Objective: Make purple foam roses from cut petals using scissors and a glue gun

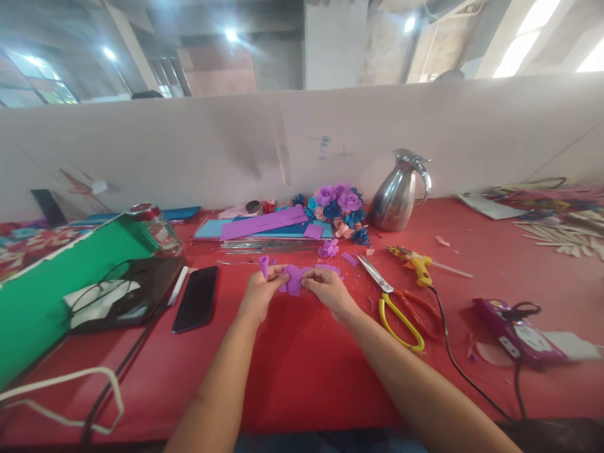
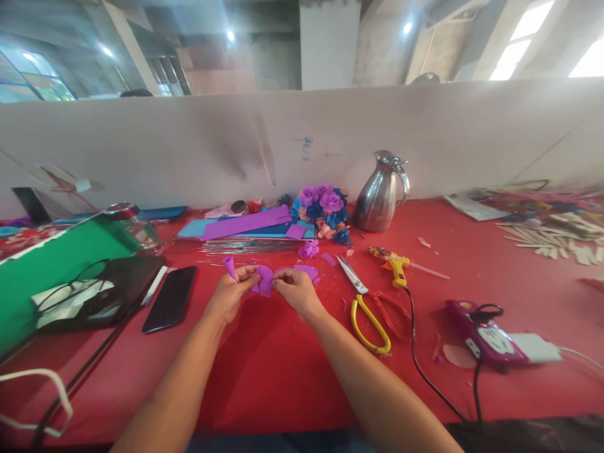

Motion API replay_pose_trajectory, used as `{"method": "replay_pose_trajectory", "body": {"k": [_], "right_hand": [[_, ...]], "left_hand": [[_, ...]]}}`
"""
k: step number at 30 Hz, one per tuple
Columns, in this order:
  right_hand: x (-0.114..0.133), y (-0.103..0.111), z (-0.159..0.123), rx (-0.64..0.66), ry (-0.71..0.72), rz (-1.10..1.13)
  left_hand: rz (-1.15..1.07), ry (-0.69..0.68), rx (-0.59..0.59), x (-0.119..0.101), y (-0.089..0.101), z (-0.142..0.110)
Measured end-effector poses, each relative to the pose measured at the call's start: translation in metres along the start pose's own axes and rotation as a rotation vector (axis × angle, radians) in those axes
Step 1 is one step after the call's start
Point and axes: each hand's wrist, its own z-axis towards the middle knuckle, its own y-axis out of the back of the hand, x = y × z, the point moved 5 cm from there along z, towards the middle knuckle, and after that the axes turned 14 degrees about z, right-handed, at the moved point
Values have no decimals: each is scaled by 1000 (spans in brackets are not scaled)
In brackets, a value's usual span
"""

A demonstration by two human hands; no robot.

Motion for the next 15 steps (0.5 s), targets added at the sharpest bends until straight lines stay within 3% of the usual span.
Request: {"method": "replay_pose_trajectory", "body": {"k": [15], "right_hand": [[4, -10, -5, 79, -29, 32]], "left_hand": [[6, 34, 59, 1, -6, -3]]}}
